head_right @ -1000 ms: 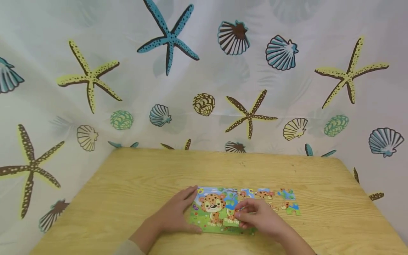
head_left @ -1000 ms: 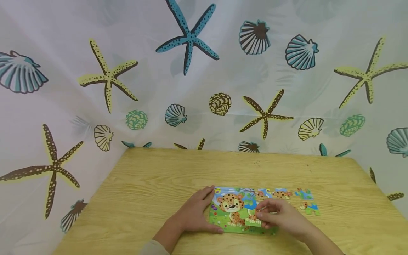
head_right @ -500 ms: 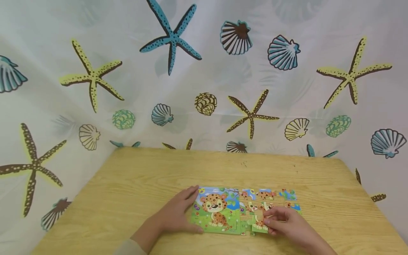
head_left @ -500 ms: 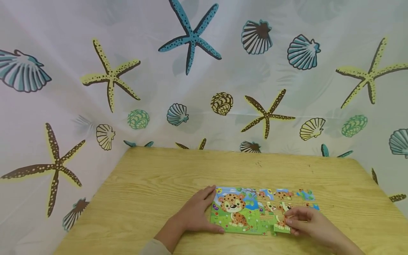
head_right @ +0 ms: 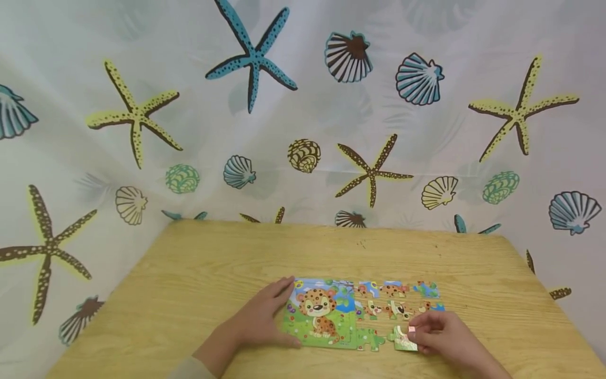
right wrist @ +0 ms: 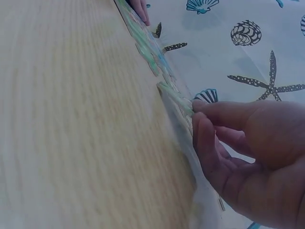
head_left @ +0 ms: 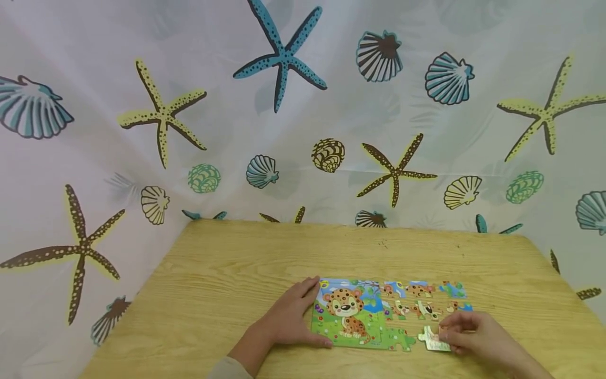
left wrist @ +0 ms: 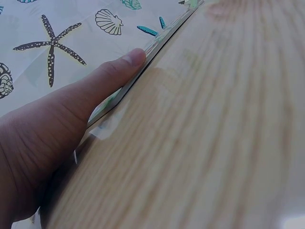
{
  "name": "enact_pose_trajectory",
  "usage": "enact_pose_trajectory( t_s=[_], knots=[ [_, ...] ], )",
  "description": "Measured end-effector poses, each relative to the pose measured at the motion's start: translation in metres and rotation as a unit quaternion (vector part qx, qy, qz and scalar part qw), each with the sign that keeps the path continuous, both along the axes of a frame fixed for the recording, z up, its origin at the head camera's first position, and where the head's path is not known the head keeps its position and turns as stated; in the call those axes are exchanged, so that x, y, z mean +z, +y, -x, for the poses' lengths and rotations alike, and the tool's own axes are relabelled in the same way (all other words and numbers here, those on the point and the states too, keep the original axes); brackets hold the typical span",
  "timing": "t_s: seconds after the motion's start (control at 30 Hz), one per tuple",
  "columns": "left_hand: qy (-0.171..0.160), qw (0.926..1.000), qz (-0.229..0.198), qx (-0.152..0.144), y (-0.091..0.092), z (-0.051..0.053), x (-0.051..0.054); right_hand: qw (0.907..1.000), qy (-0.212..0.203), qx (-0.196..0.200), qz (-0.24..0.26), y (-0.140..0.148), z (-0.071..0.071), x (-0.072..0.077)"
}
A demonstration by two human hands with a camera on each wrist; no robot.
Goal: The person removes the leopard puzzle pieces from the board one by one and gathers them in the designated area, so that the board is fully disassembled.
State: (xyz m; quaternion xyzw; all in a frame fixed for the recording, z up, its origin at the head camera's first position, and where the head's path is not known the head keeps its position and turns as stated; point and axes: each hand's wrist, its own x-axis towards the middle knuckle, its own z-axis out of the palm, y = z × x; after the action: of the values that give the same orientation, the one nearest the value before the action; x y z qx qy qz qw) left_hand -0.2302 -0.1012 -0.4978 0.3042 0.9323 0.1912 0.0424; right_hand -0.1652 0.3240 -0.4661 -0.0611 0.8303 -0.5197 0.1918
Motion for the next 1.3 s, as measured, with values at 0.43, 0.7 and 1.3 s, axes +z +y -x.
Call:
enact_pose_trajectory(
  t_s=[0.43,0.7,1.3],
  knots=[
    [0.002,1.0,-0.003,0.005,0.0,-0.003,0.0,0.9659,0.115,-0.031,-0.23,-0.02,-0.004,0.011],
    [0.004,1.0,-0.003,0.003,0.0,-0.003,-0.001,0.9925,0.072,-0.013,-0.099,-0.032,0.001,0.013],
    [-0.005,0.9999,-0.008,0.003,-0.003,-0.002,-0.001,0.993,0.091,0.072,-0.018,-0.122,0.028,0.009]
  ],
)
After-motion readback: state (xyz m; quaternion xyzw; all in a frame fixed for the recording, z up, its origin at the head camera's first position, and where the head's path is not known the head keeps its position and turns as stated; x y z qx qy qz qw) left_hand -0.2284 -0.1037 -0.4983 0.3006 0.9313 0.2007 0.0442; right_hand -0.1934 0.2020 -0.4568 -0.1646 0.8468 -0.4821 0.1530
